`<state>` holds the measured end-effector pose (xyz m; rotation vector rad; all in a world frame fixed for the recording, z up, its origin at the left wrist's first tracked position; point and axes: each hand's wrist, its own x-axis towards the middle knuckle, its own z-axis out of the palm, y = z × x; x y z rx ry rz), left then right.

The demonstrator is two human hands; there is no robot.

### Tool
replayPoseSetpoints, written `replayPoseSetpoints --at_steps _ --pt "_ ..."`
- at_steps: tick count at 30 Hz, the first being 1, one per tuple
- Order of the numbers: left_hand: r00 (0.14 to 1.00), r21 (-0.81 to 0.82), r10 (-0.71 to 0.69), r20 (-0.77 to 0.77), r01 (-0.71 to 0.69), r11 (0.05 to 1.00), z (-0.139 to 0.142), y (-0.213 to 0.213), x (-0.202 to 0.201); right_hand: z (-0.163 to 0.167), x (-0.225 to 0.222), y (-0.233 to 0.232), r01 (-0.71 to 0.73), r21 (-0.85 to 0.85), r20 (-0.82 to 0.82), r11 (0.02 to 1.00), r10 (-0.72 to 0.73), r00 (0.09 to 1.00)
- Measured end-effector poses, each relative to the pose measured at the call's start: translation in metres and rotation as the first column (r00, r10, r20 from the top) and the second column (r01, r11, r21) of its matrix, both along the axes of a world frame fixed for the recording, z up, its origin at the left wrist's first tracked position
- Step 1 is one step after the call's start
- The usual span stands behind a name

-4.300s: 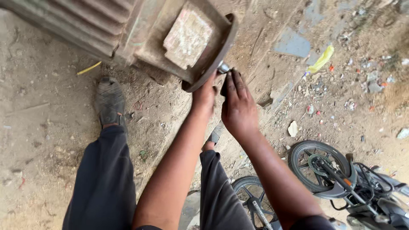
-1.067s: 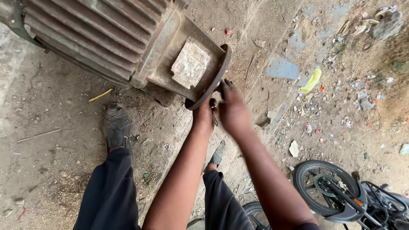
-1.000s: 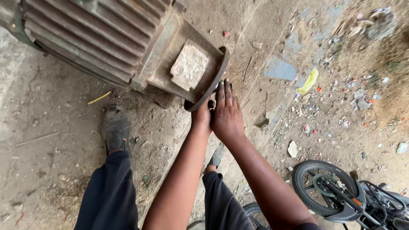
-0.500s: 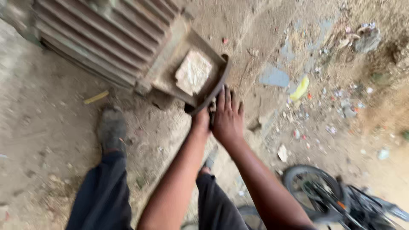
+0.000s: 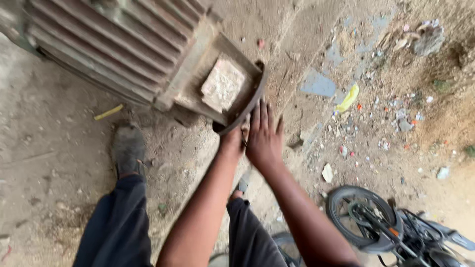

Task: The person crouches on the ground beside a wall working on a rusty electric motor. They hold the motor steady with one hand while scraping and filing its mounting surface with a small hand tool, then reposition the motor and work on fitting a component onto its shaft end.

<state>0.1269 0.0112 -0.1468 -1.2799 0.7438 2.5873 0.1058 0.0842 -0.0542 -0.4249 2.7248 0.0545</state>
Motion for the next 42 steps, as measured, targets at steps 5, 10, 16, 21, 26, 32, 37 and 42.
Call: replayPoseSetpoints --at_steps 5,10,16,21,26,32,37,42 --pt "0.999 0.162 0.033 -0.036 -0.027 0.986 -0.008 -0.009 0.007 -0.012 -0.001 0.003 -0.016 -0.016 -0.07 1.0 0.015 0.997" --pt "0.996 0.166 0.004 -0.092 0.012 0.986 -0.015 -0.007 0.01 -0.02 -0.005 0.006 0.094 0.024 0.169 0.995 -0.097 0.981" --pt "0.984 0.162 0.034 -0.176 -0.005 0.987 -0.018 -0.004 0.008 -0.02 -0.001 0.013 0.035 -0.061 0.098 0.998 -0.029 0.995" --pt "0.997 0.123 -0.039 -0.062 0.046 0.991 -0.02 -0.004 0.006 -0.02 -0.01 0.02 -0.046 -0.047 0.037 0.998 0.047 0.998" --pt "1.0 0.098 -0.011 0.009 0.01 0.995 -0.02 -0.004 0.004 -0.014 -0.015 0.017 0.112 -0.134 0.264 0.985 -0.073 0.962" --pt "0.995 0.24 0.067 -0.072 -0.048 0.97 -0.02 0.003 0.008 -0.004 0.005 0.013 0.038 -0.054 0.13 0.998 -0.031 0.991" --pt "0.997 0.1 0.049 -0.053 -0.044 0.994 -0.019 0.01 0.009 -0.002 0.014 0.009 -0.06 0.033 -0.051 0.998 0.061 0.997" --pt "0.997 0.006 0.069 0.023 -0.07 0.998 -0.015 0.016 0.006 0.007 -0.005 0.021 0.034 -0.3 0.078 0.953 -0.011 0.997"
